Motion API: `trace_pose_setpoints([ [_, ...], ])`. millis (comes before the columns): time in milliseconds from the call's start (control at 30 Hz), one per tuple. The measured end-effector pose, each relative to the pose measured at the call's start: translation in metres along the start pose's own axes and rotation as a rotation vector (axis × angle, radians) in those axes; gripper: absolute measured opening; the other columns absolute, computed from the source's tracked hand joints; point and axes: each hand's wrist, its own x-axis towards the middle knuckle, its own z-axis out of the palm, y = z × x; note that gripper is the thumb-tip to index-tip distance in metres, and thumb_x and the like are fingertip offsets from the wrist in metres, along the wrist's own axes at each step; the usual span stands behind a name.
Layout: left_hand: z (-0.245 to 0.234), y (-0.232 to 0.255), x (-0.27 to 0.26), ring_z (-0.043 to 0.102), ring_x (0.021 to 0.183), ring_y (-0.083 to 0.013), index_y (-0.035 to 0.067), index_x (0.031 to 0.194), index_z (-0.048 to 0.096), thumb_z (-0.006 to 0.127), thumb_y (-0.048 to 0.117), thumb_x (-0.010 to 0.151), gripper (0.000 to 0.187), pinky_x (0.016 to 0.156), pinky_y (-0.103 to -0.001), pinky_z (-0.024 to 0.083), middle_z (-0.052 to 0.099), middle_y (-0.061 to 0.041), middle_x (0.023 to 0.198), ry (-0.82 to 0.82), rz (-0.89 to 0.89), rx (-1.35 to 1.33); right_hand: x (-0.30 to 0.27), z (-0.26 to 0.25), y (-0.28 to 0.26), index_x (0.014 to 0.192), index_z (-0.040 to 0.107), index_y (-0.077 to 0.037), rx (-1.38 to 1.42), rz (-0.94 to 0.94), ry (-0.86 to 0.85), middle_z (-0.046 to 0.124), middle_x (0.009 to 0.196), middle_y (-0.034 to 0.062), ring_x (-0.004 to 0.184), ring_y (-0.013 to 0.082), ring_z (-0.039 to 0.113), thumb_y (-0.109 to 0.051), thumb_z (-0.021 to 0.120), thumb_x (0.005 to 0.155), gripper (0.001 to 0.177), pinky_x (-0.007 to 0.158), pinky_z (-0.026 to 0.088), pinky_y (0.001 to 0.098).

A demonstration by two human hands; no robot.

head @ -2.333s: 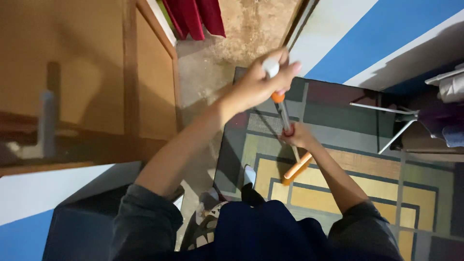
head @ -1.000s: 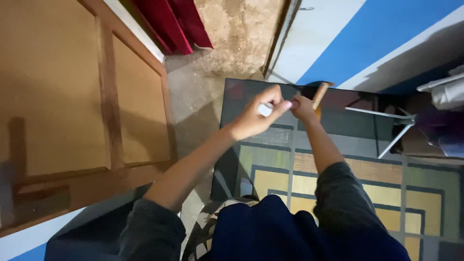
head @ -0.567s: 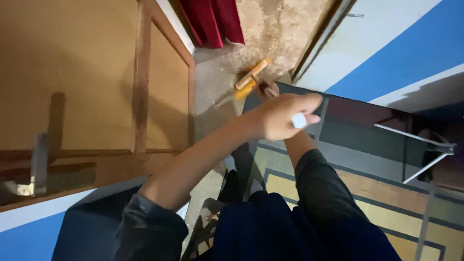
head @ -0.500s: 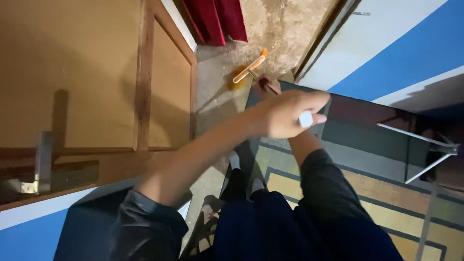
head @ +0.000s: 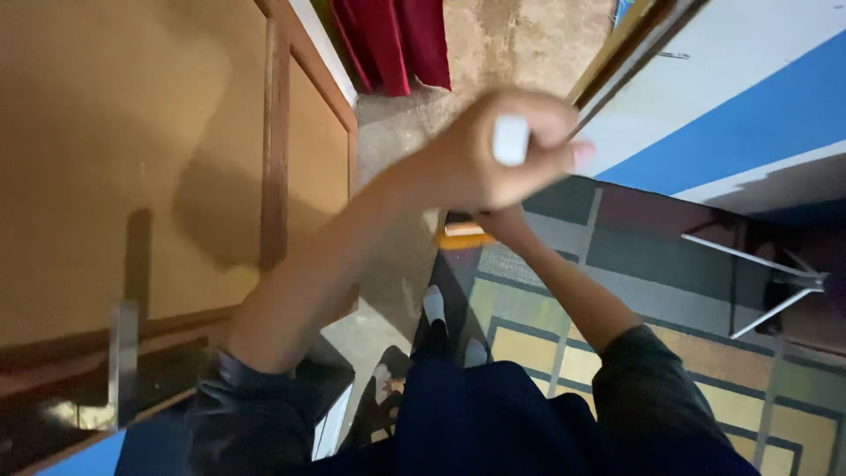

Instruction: Sweep the floor and mats using a broom.

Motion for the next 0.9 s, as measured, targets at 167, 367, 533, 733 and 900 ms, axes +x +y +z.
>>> trace_pose_setpoints([
  [167, 0.045, -0.057, -0.028, 0.056, 0.054, -0.0139, 0.011, 0.072, 0.046, 0.067, 0.020, 0.100, 0.036, 0.054, -0.034, 0.045, 0.053, -0.002, 0.062, -0.151, -0.063, -0.082, 0.074, 0.037, 0.021, 0.106, 0.067, 0.000, 0.269, -0.043, 0.065, 0.065, 0.091, 0.0119, 0.080, 0.0187, 0.063, -0.019, 0.077, 0.090, 0.027, 0.072, 0.053, 0.0322],
  [367, 0.018, -0.101, -0.075, 0.054, 0.064, -0.0308, 0.006, 0.080, 0.049, 0.070, 0.017, 0.098, 0.030, 0.059, -0.043, 0.040, 0.051, -0.012, 0.067, -0.178, 0.047, 0.063, 0.207, 0.104, 0.114, 0.100, 0.062, 0.000, 0.617, -0.096, 0.137, 0.054, 0.077, 0.0056, 0.068, 0.0105, 0.054, -0.003, 0.082, 0.082, 0.027, 0.059, 0.049, 0.0264],
  [533, -0.067, -0.049, -0.064, 0.046, 0.055, -0.0189, 0.010, 0.074, 0.045, 0.066, 0.021, 0.103, 0.037, 0.055, -0.035, 0.038, 0.045, -0.006, 0.061, -0.217, -0.045, -0.082, 0.200, 0.041, -0.026, 0.086, 0.065, -0.001, 1.426, 0.466, 0.063, 0.063, 0.072, 0.0087, 0.064, 0.0196, 0.066, -0.017, 0.065, 0.089, 0.016, 0.069, 0.064, 0.0338],
  [733, -0.144, 0.017, -0.036, 0.036, 0.055, -0.0092, 0.010, 0.072, 0.033, 0.065, 0.025, 0.111, 0.053, 0.057, -0.028, 0.033, 0.034, 0.002, 0.064, -0.020, -0.109, -0.197, 0.211, -0.008, -0.181, 0.085, 0.065, -0.001, 1.260, 0.380, 0.120, 0.063, 0.071, 0.0087, 0.063, 0.0199, 0.066, -0.018, 0.067, 0.087, 0.017, 0.067, 0.062, 0.0344],
  [900, -0.141, -0.020, -0.027, 0.033, 0.057, -0.0105, 0.012, 0.067, 0.038, 0.066, 0.024, 0.105, 0.048, 0.056, -0.032, 0.032, 0.033, 0.003, 0.061, 0.025, -0.333, -0.150, 0.195, -0.036, -0.279, 0.084, 0.065, -0.001, 1.119, 0.331, 0.152, 0.063, 0.070, 0.0087, 0.062, 0.0202, 0.065, -0.019, 0.068, 0.085, 0.018, 0.066, 0.061, 0.0350],
])
